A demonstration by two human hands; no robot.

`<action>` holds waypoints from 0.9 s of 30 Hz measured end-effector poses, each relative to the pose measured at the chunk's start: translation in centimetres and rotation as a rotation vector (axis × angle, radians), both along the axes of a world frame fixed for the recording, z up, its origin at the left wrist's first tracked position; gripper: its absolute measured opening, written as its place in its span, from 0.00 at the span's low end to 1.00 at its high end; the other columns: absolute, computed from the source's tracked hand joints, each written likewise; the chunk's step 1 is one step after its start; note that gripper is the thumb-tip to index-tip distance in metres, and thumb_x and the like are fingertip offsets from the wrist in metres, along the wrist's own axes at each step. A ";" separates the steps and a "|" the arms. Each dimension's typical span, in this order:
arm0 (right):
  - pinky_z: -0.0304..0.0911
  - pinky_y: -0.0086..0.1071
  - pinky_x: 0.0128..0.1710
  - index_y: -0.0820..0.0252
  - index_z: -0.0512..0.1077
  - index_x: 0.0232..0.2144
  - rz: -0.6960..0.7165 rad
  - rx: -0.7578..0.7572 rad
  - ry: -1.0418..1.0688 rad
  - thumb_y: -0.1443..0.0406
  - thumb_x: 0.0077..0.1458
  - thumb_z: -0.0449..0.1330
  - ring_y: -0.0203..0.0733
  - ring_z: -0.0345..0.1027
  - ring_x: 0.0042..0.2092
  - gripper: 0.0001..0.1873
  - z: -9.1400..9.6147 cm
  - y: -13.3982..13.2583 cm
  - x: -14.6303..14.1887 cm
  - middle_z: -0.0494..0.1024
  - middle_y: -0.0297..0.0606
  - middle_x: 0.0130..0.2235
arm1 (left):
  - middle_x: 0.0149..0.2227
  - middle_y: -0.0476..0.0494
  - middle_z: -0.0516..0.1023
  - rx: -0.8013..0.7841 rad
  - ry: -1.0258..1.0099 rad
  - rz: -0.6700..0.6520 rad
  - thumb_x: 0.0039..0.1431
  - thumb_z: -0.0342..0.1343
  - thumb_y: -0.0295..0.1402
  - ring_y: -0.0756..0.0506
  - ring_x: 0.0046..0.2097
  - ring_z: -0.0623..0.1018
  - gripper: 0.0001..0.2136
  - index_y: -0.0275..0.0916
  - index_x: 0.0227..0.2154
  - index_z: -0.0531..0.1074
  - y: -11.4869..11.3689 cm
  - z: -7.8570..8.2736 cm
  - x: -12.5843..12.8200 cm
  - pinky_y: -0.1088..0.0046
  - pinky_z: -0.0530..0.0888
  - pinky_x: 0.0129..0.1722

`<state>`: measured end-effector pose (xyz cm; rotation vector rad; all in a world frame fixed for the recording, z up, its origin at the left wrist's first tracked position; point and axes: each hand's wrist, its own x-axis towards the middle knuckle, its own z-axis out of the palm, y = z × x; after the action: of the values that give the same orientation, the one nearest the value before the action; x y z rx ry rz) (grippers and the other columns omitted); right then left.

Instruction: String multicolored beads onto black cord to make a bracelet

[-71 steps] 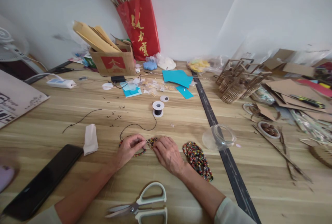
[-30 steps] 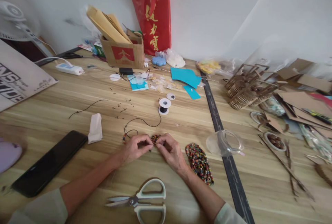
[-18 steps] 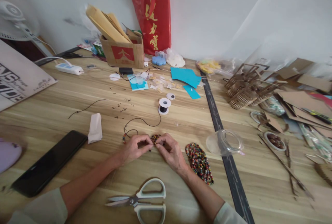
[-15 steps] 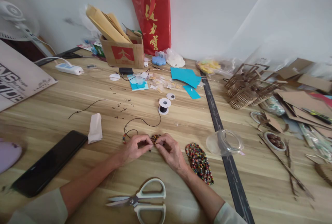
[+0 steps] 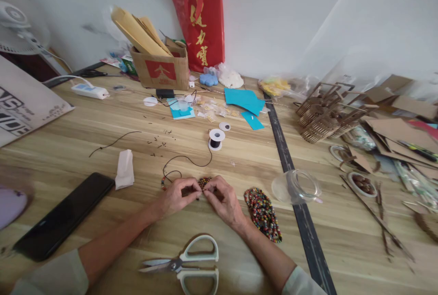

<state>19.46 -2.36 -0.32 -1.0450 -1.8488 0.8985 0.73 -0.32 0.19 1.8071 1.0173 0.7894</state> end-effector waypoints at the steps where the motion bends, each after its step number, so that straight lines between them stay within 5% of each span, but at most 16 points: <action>1: 0.64 0.31 0.34 0.59 0.70 0.33 0.004 -0.005 0.002 0.61 0.61 0.55 0.39 0.66 0.34 0.09 0.0 0.0 0.0 0.71 0.39 0.32 | 0.24 0.47 0.76 0.001 0.006 -0.001 0.50 0.55 0.27 0.50 0.27 0.71 0.04 0.35 0.24 0.74 0.0 0.0 0.0 0.77 0.67 0.28; 27: 0.63 0.32 0.37 0.60 0.70 0.33 -0.001 0.020 0.031 0.63 0.60 0.56 0.40 0.66 0.36 0.06 0.2 0.0 0.1 0.70 0.39 0.33 | 0.23 0.48 0.74 -0.006 0.014 -0.006 0.52 0.55 0.27 0.51 0.27 0.70 0.04 0.34 0.24 0.73 -0.1 0.5 -0.1 0.78 0.66 0.29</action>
<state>19.60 -2.32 -0.09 -1.0142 -1.8281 0.8897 0.67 -0.41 0.65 1.8124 1.0224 0.7706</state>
